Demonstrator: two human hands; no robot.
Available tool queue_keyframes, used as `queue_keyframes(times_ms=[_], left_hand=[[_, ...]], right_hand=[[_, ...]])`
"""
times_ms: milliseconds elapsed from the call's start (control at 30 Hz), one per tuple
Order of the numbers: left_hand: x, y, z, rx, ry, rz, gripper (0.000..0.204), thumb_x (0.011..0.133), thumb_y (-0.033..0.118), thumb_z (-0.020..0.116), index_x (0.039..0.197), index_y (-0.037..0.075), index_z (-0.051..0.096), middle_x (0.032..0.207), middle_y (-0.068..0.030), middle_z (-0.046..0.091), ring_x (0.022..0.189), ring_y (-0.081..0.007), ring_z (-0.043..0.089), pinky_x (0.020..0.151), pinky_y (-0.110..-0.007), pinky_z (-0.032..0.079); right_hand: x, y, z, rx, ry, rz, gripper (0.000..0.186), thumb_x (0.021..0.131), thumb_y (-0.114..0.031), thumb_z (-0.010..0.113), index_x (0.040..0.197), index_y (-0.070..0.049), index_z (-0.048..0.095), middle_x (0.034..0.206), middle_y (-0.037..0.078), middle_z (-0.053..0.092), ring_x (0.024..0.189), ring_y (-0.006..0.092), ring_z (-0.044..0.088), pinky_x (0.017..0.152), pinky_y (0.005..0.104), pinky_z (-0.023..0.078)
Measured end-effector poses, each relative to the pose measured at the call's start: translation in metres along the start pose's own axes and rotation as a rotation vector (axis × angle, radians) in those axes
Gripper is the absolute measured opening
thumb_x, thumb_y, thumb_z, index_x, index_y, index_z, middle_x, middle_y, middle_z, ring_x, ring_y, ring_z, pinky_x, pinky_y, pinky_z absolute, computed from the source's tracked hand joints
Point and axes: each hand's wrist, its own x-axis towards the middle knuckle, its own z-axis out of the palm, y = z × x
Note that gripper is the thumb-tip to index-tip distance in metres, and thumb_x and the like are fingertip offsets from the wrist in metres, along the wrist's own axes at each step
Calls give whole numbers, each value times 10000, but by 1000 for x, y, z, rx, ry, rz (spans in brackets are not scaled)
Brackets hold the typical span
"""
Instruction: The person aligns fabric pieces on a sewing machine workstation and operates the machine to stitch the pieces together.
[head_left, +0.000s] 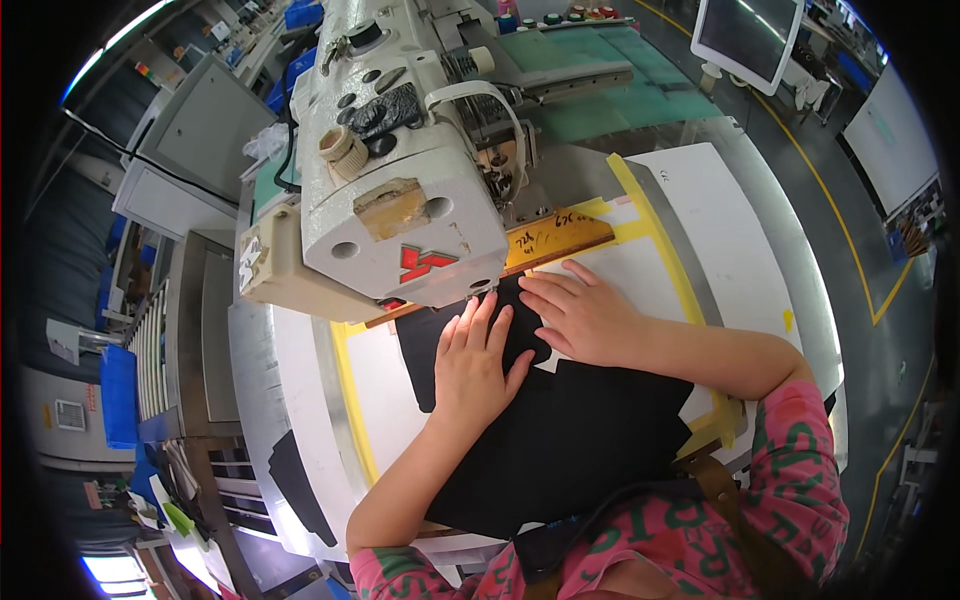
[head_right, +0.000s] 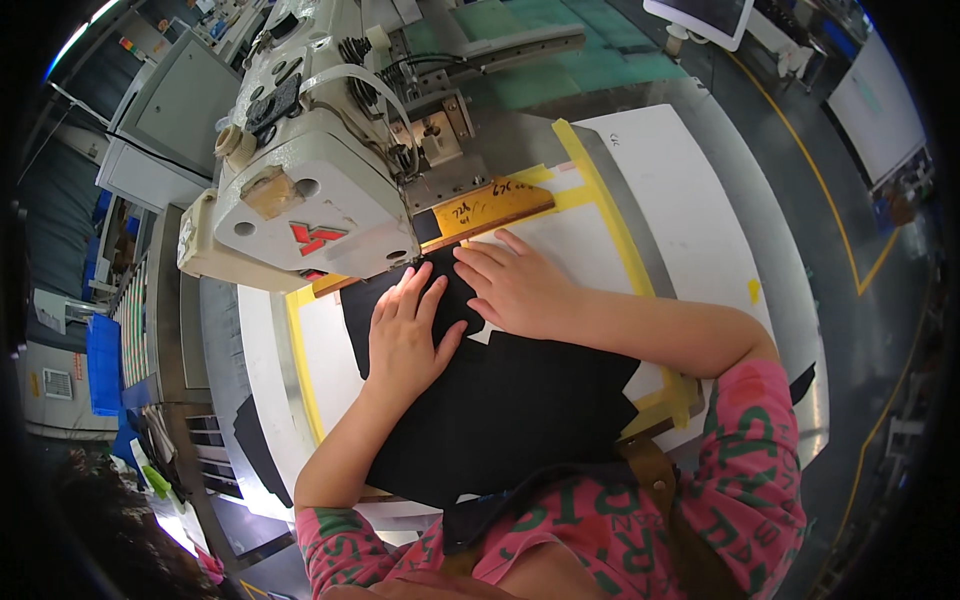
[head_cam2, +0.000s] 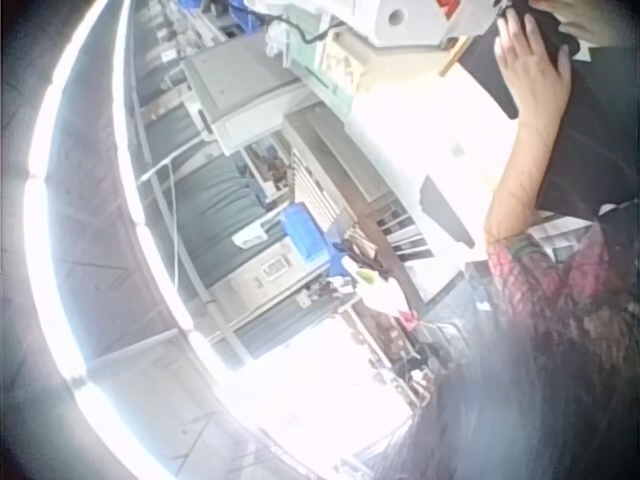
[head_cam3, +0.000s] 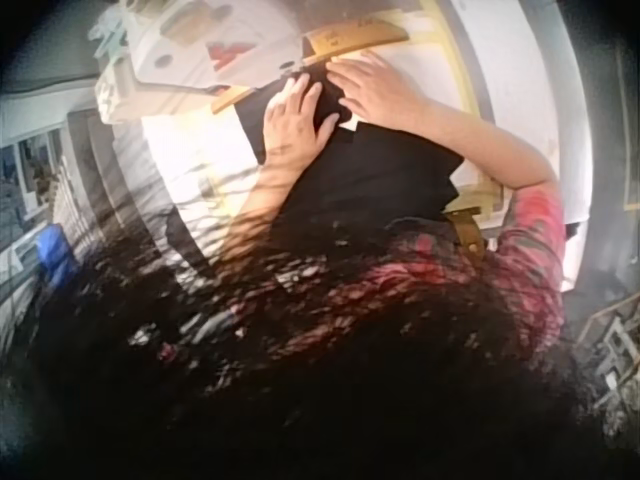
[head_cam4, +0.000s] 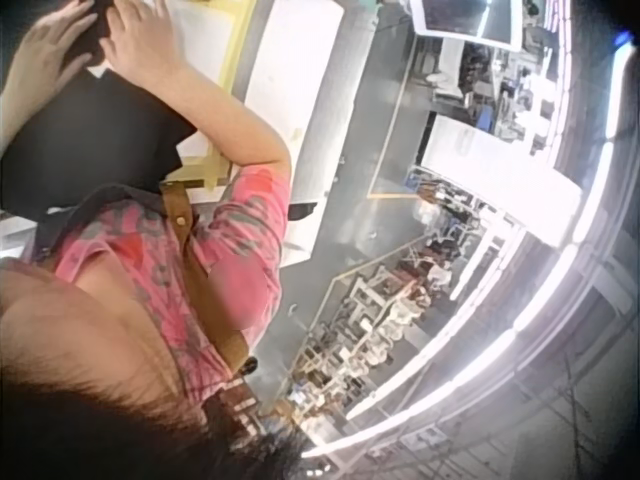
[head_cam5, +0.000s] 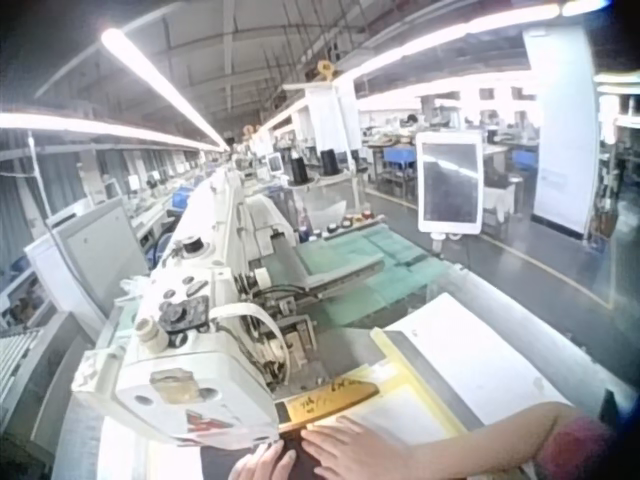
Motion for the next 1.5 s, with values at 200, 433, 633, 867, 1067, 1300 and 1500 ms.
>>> queue_keyframes(times_ms=[200, 433, 633, 867, 1067, 1300, 1500], left_hand=[[-2, 0, -6, 4, 0, 0, 579, 811, 364, 698, 1276, 50, 556, 1373, -150, 489, 1268, -333, 474, 1052, -439, 359], [-5, 1, -12, -10, 16, -16, 561, 787, 295, 716, 1264, 47, 555, 1377, -148, 481, 1260, -338, 476, 1039, -442, 370], [-9, 0, -23, 1, 24, 0, 560, 785, 287, 714, 1264, 47, 552, 1376, -151, 481, 1263, -340, 471, 1038, -437, 366], [-19, -5, -43, 66, -11, -6, 558, 801, 311, 691, 1269, 46, 542, 1368, -155, 485, 1252, -322, 475, 1039, -439, 353], [-23, 0, -52, -16, -15, -19, 483, 824, 288, 684, 1219, 35, 569, 1328, -159, 524, 1241, -333, 495, 1046, -456, 353], [-42, 18, -182, -593, 201, 72, 315, 940, 301, 541, 1035, 3, 585, 1288, -228, 551, 1223, -363, 516, 1059, -509, 357], [-61, 20, -189, -847, 418, 201, 422, 982, 407, 432, 1042, 8, 554, 1314, -236, 519, 1258, -367, 477, 1065, -511, 344]], right_hand=[[1, -4, -2, 35, 22, -17, 461, 873, -314, 619, 1204, 6, 602, 1335, 111, 526, 1287, 240, 442, 1085, 454, 317], [3, -8, -6, 86, 37, -11, 449, 865, -297, 632, 1202, -2, 605, 1332, 117, 526, 1282, 240, 450, 1057, 454, 358], [8, -17, -14, 99, 67, -15, 427, 860, -280, 649, 1184, -5, 613, 1314, 109, 536, 1258, 233, 474, 1029, 431, 385], [22, -36, -17, 136, 93, -37, 320, 883, -239, 621, 1115, -19, 624, 1276, 111, 564, 1247, 260, 486, 1030, 414, 386], [16, -38, -11, 196, 177, -61, 272, 869, -227, 627, 1042, -18, 645, 1204, 114, 602, 1186, 262, 515, 1032, 402, 372], [17, -60, -4, 446, 129, -303, 317, 868, -296, 650, 1065, -48, 641, 1196, 112, 619, 1210, 267, 525, 1075, 472, 347], [31, -127, -6, 120, -3, -272, 369, 873, -278, 623, 1111, 3, 631, 1165, 187, 623, 1131, 338, 573, 1037, 491, 369]])
